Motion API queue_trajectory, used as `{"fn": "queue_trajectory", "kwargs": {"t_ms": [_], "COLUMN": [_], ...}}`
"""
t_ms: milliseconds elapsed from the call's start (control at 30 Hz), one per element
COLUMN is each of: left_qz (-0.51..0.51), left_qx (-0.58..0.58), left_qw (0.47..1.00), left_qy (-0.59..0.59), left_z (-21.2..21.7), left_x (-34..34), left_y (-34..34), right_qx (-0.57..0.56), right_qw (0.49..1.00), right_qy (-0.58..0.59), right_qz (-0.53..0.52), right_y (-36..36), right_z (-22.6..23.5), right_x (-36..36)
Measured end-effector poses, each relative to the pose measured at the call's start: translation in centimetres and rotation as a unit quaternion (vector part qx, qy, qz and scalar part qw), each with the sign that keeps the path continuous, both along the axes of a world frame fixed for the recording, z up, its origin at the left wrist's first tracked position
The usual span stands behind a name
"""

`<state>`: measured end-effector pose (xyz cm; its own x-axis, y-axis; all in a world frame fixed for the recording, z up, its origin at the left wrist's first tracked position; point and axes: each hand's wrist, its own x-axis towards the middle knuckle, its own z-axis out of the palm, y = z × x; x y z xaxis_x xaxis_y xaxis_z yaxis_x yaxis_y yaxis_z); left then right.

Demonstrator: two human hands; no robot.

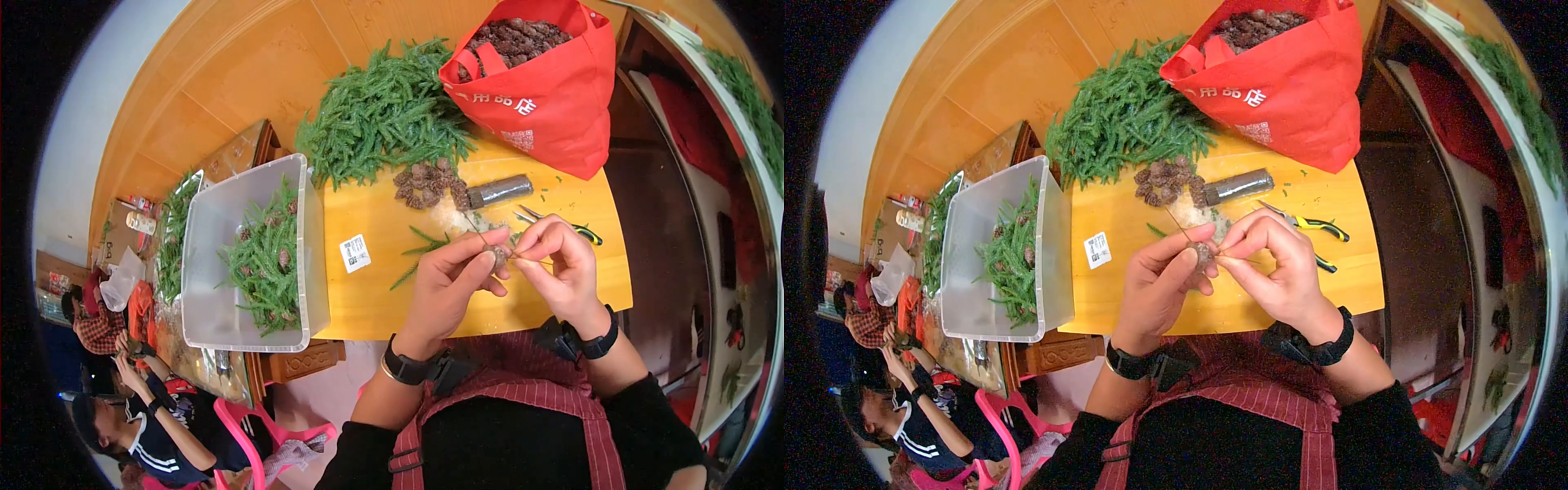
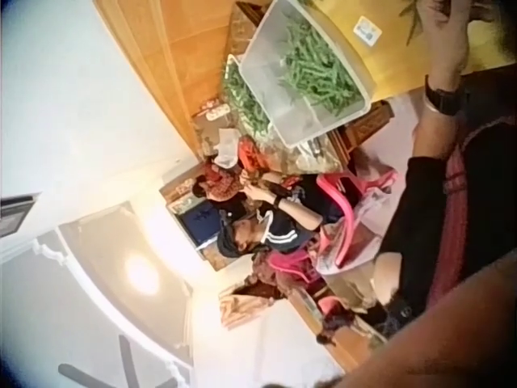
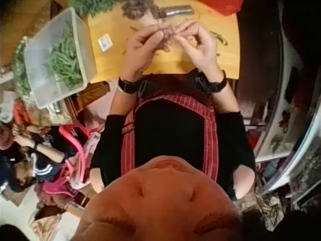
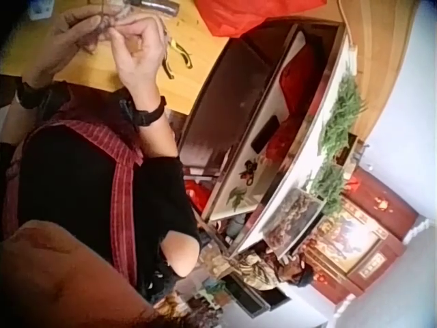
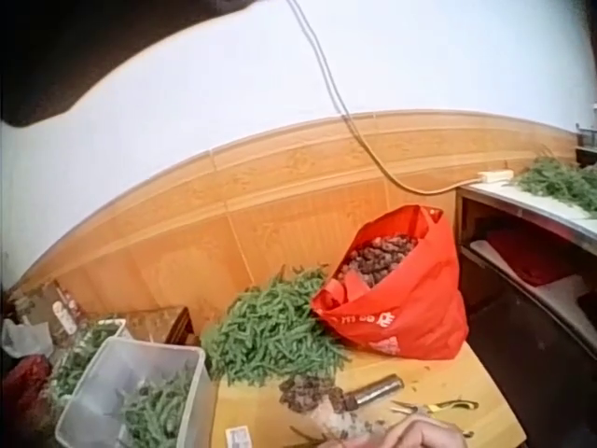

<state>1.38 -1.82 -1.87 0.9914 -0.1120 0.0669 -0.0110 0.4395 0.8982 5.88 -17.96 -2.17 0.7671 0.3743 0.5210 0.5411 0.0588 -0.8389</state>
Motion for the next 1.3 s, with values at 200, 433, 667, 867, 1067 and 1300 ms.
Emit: {"fn": "queue_trajectory", "kwargs": {"t_ms": [200, 433, 667, 867, 1067, 1300], "left_qz": [-0.015, -0.09, -0.118, -0.116, -0.066, -0.038], "left_qx": [-0.026, 0.001, 0.012, -0.005, -0.103, -0.106], "left_qw": [1.0, 0.996, 0.992, 0.992, 0.992, 0.994], "left_qy": [0.006, 0.019, 0.046, 0.048, 0.025, 0.01], "left_z": [0.3, 0.9, 1.1, 0.7, -0.5, -0.9], "left_x": [-0.5, -1.0, -1.5, -1.7, -1.8, -1.8], "left_y": [0.1, 0.5, 0.3, 0.2, -0.6, -1.2], "right_qx": [-0.025, -0.002, 0.052, 0.049, 0.056, 0.039], "right_qw": [0.992, 0.949, 0.903, 0.887, 0.865, 0.873], "right_qy": [0.102, 0.189, 0.323, 0.324, 0.404, 0.391], "right_qz": [0.069, 0.253, 0.279, 0.324, 0.291, 0.29], "right_y": [-0.5, -0.9, 0.0, 0.6, 0.6, 0.4], "right_z": [0.8, 1.2, 1.4, 1.7, 1.9, 2.2], "right_x": [0.3, 1.6, 1.7, 1.9, 2.0, 2.1]}}
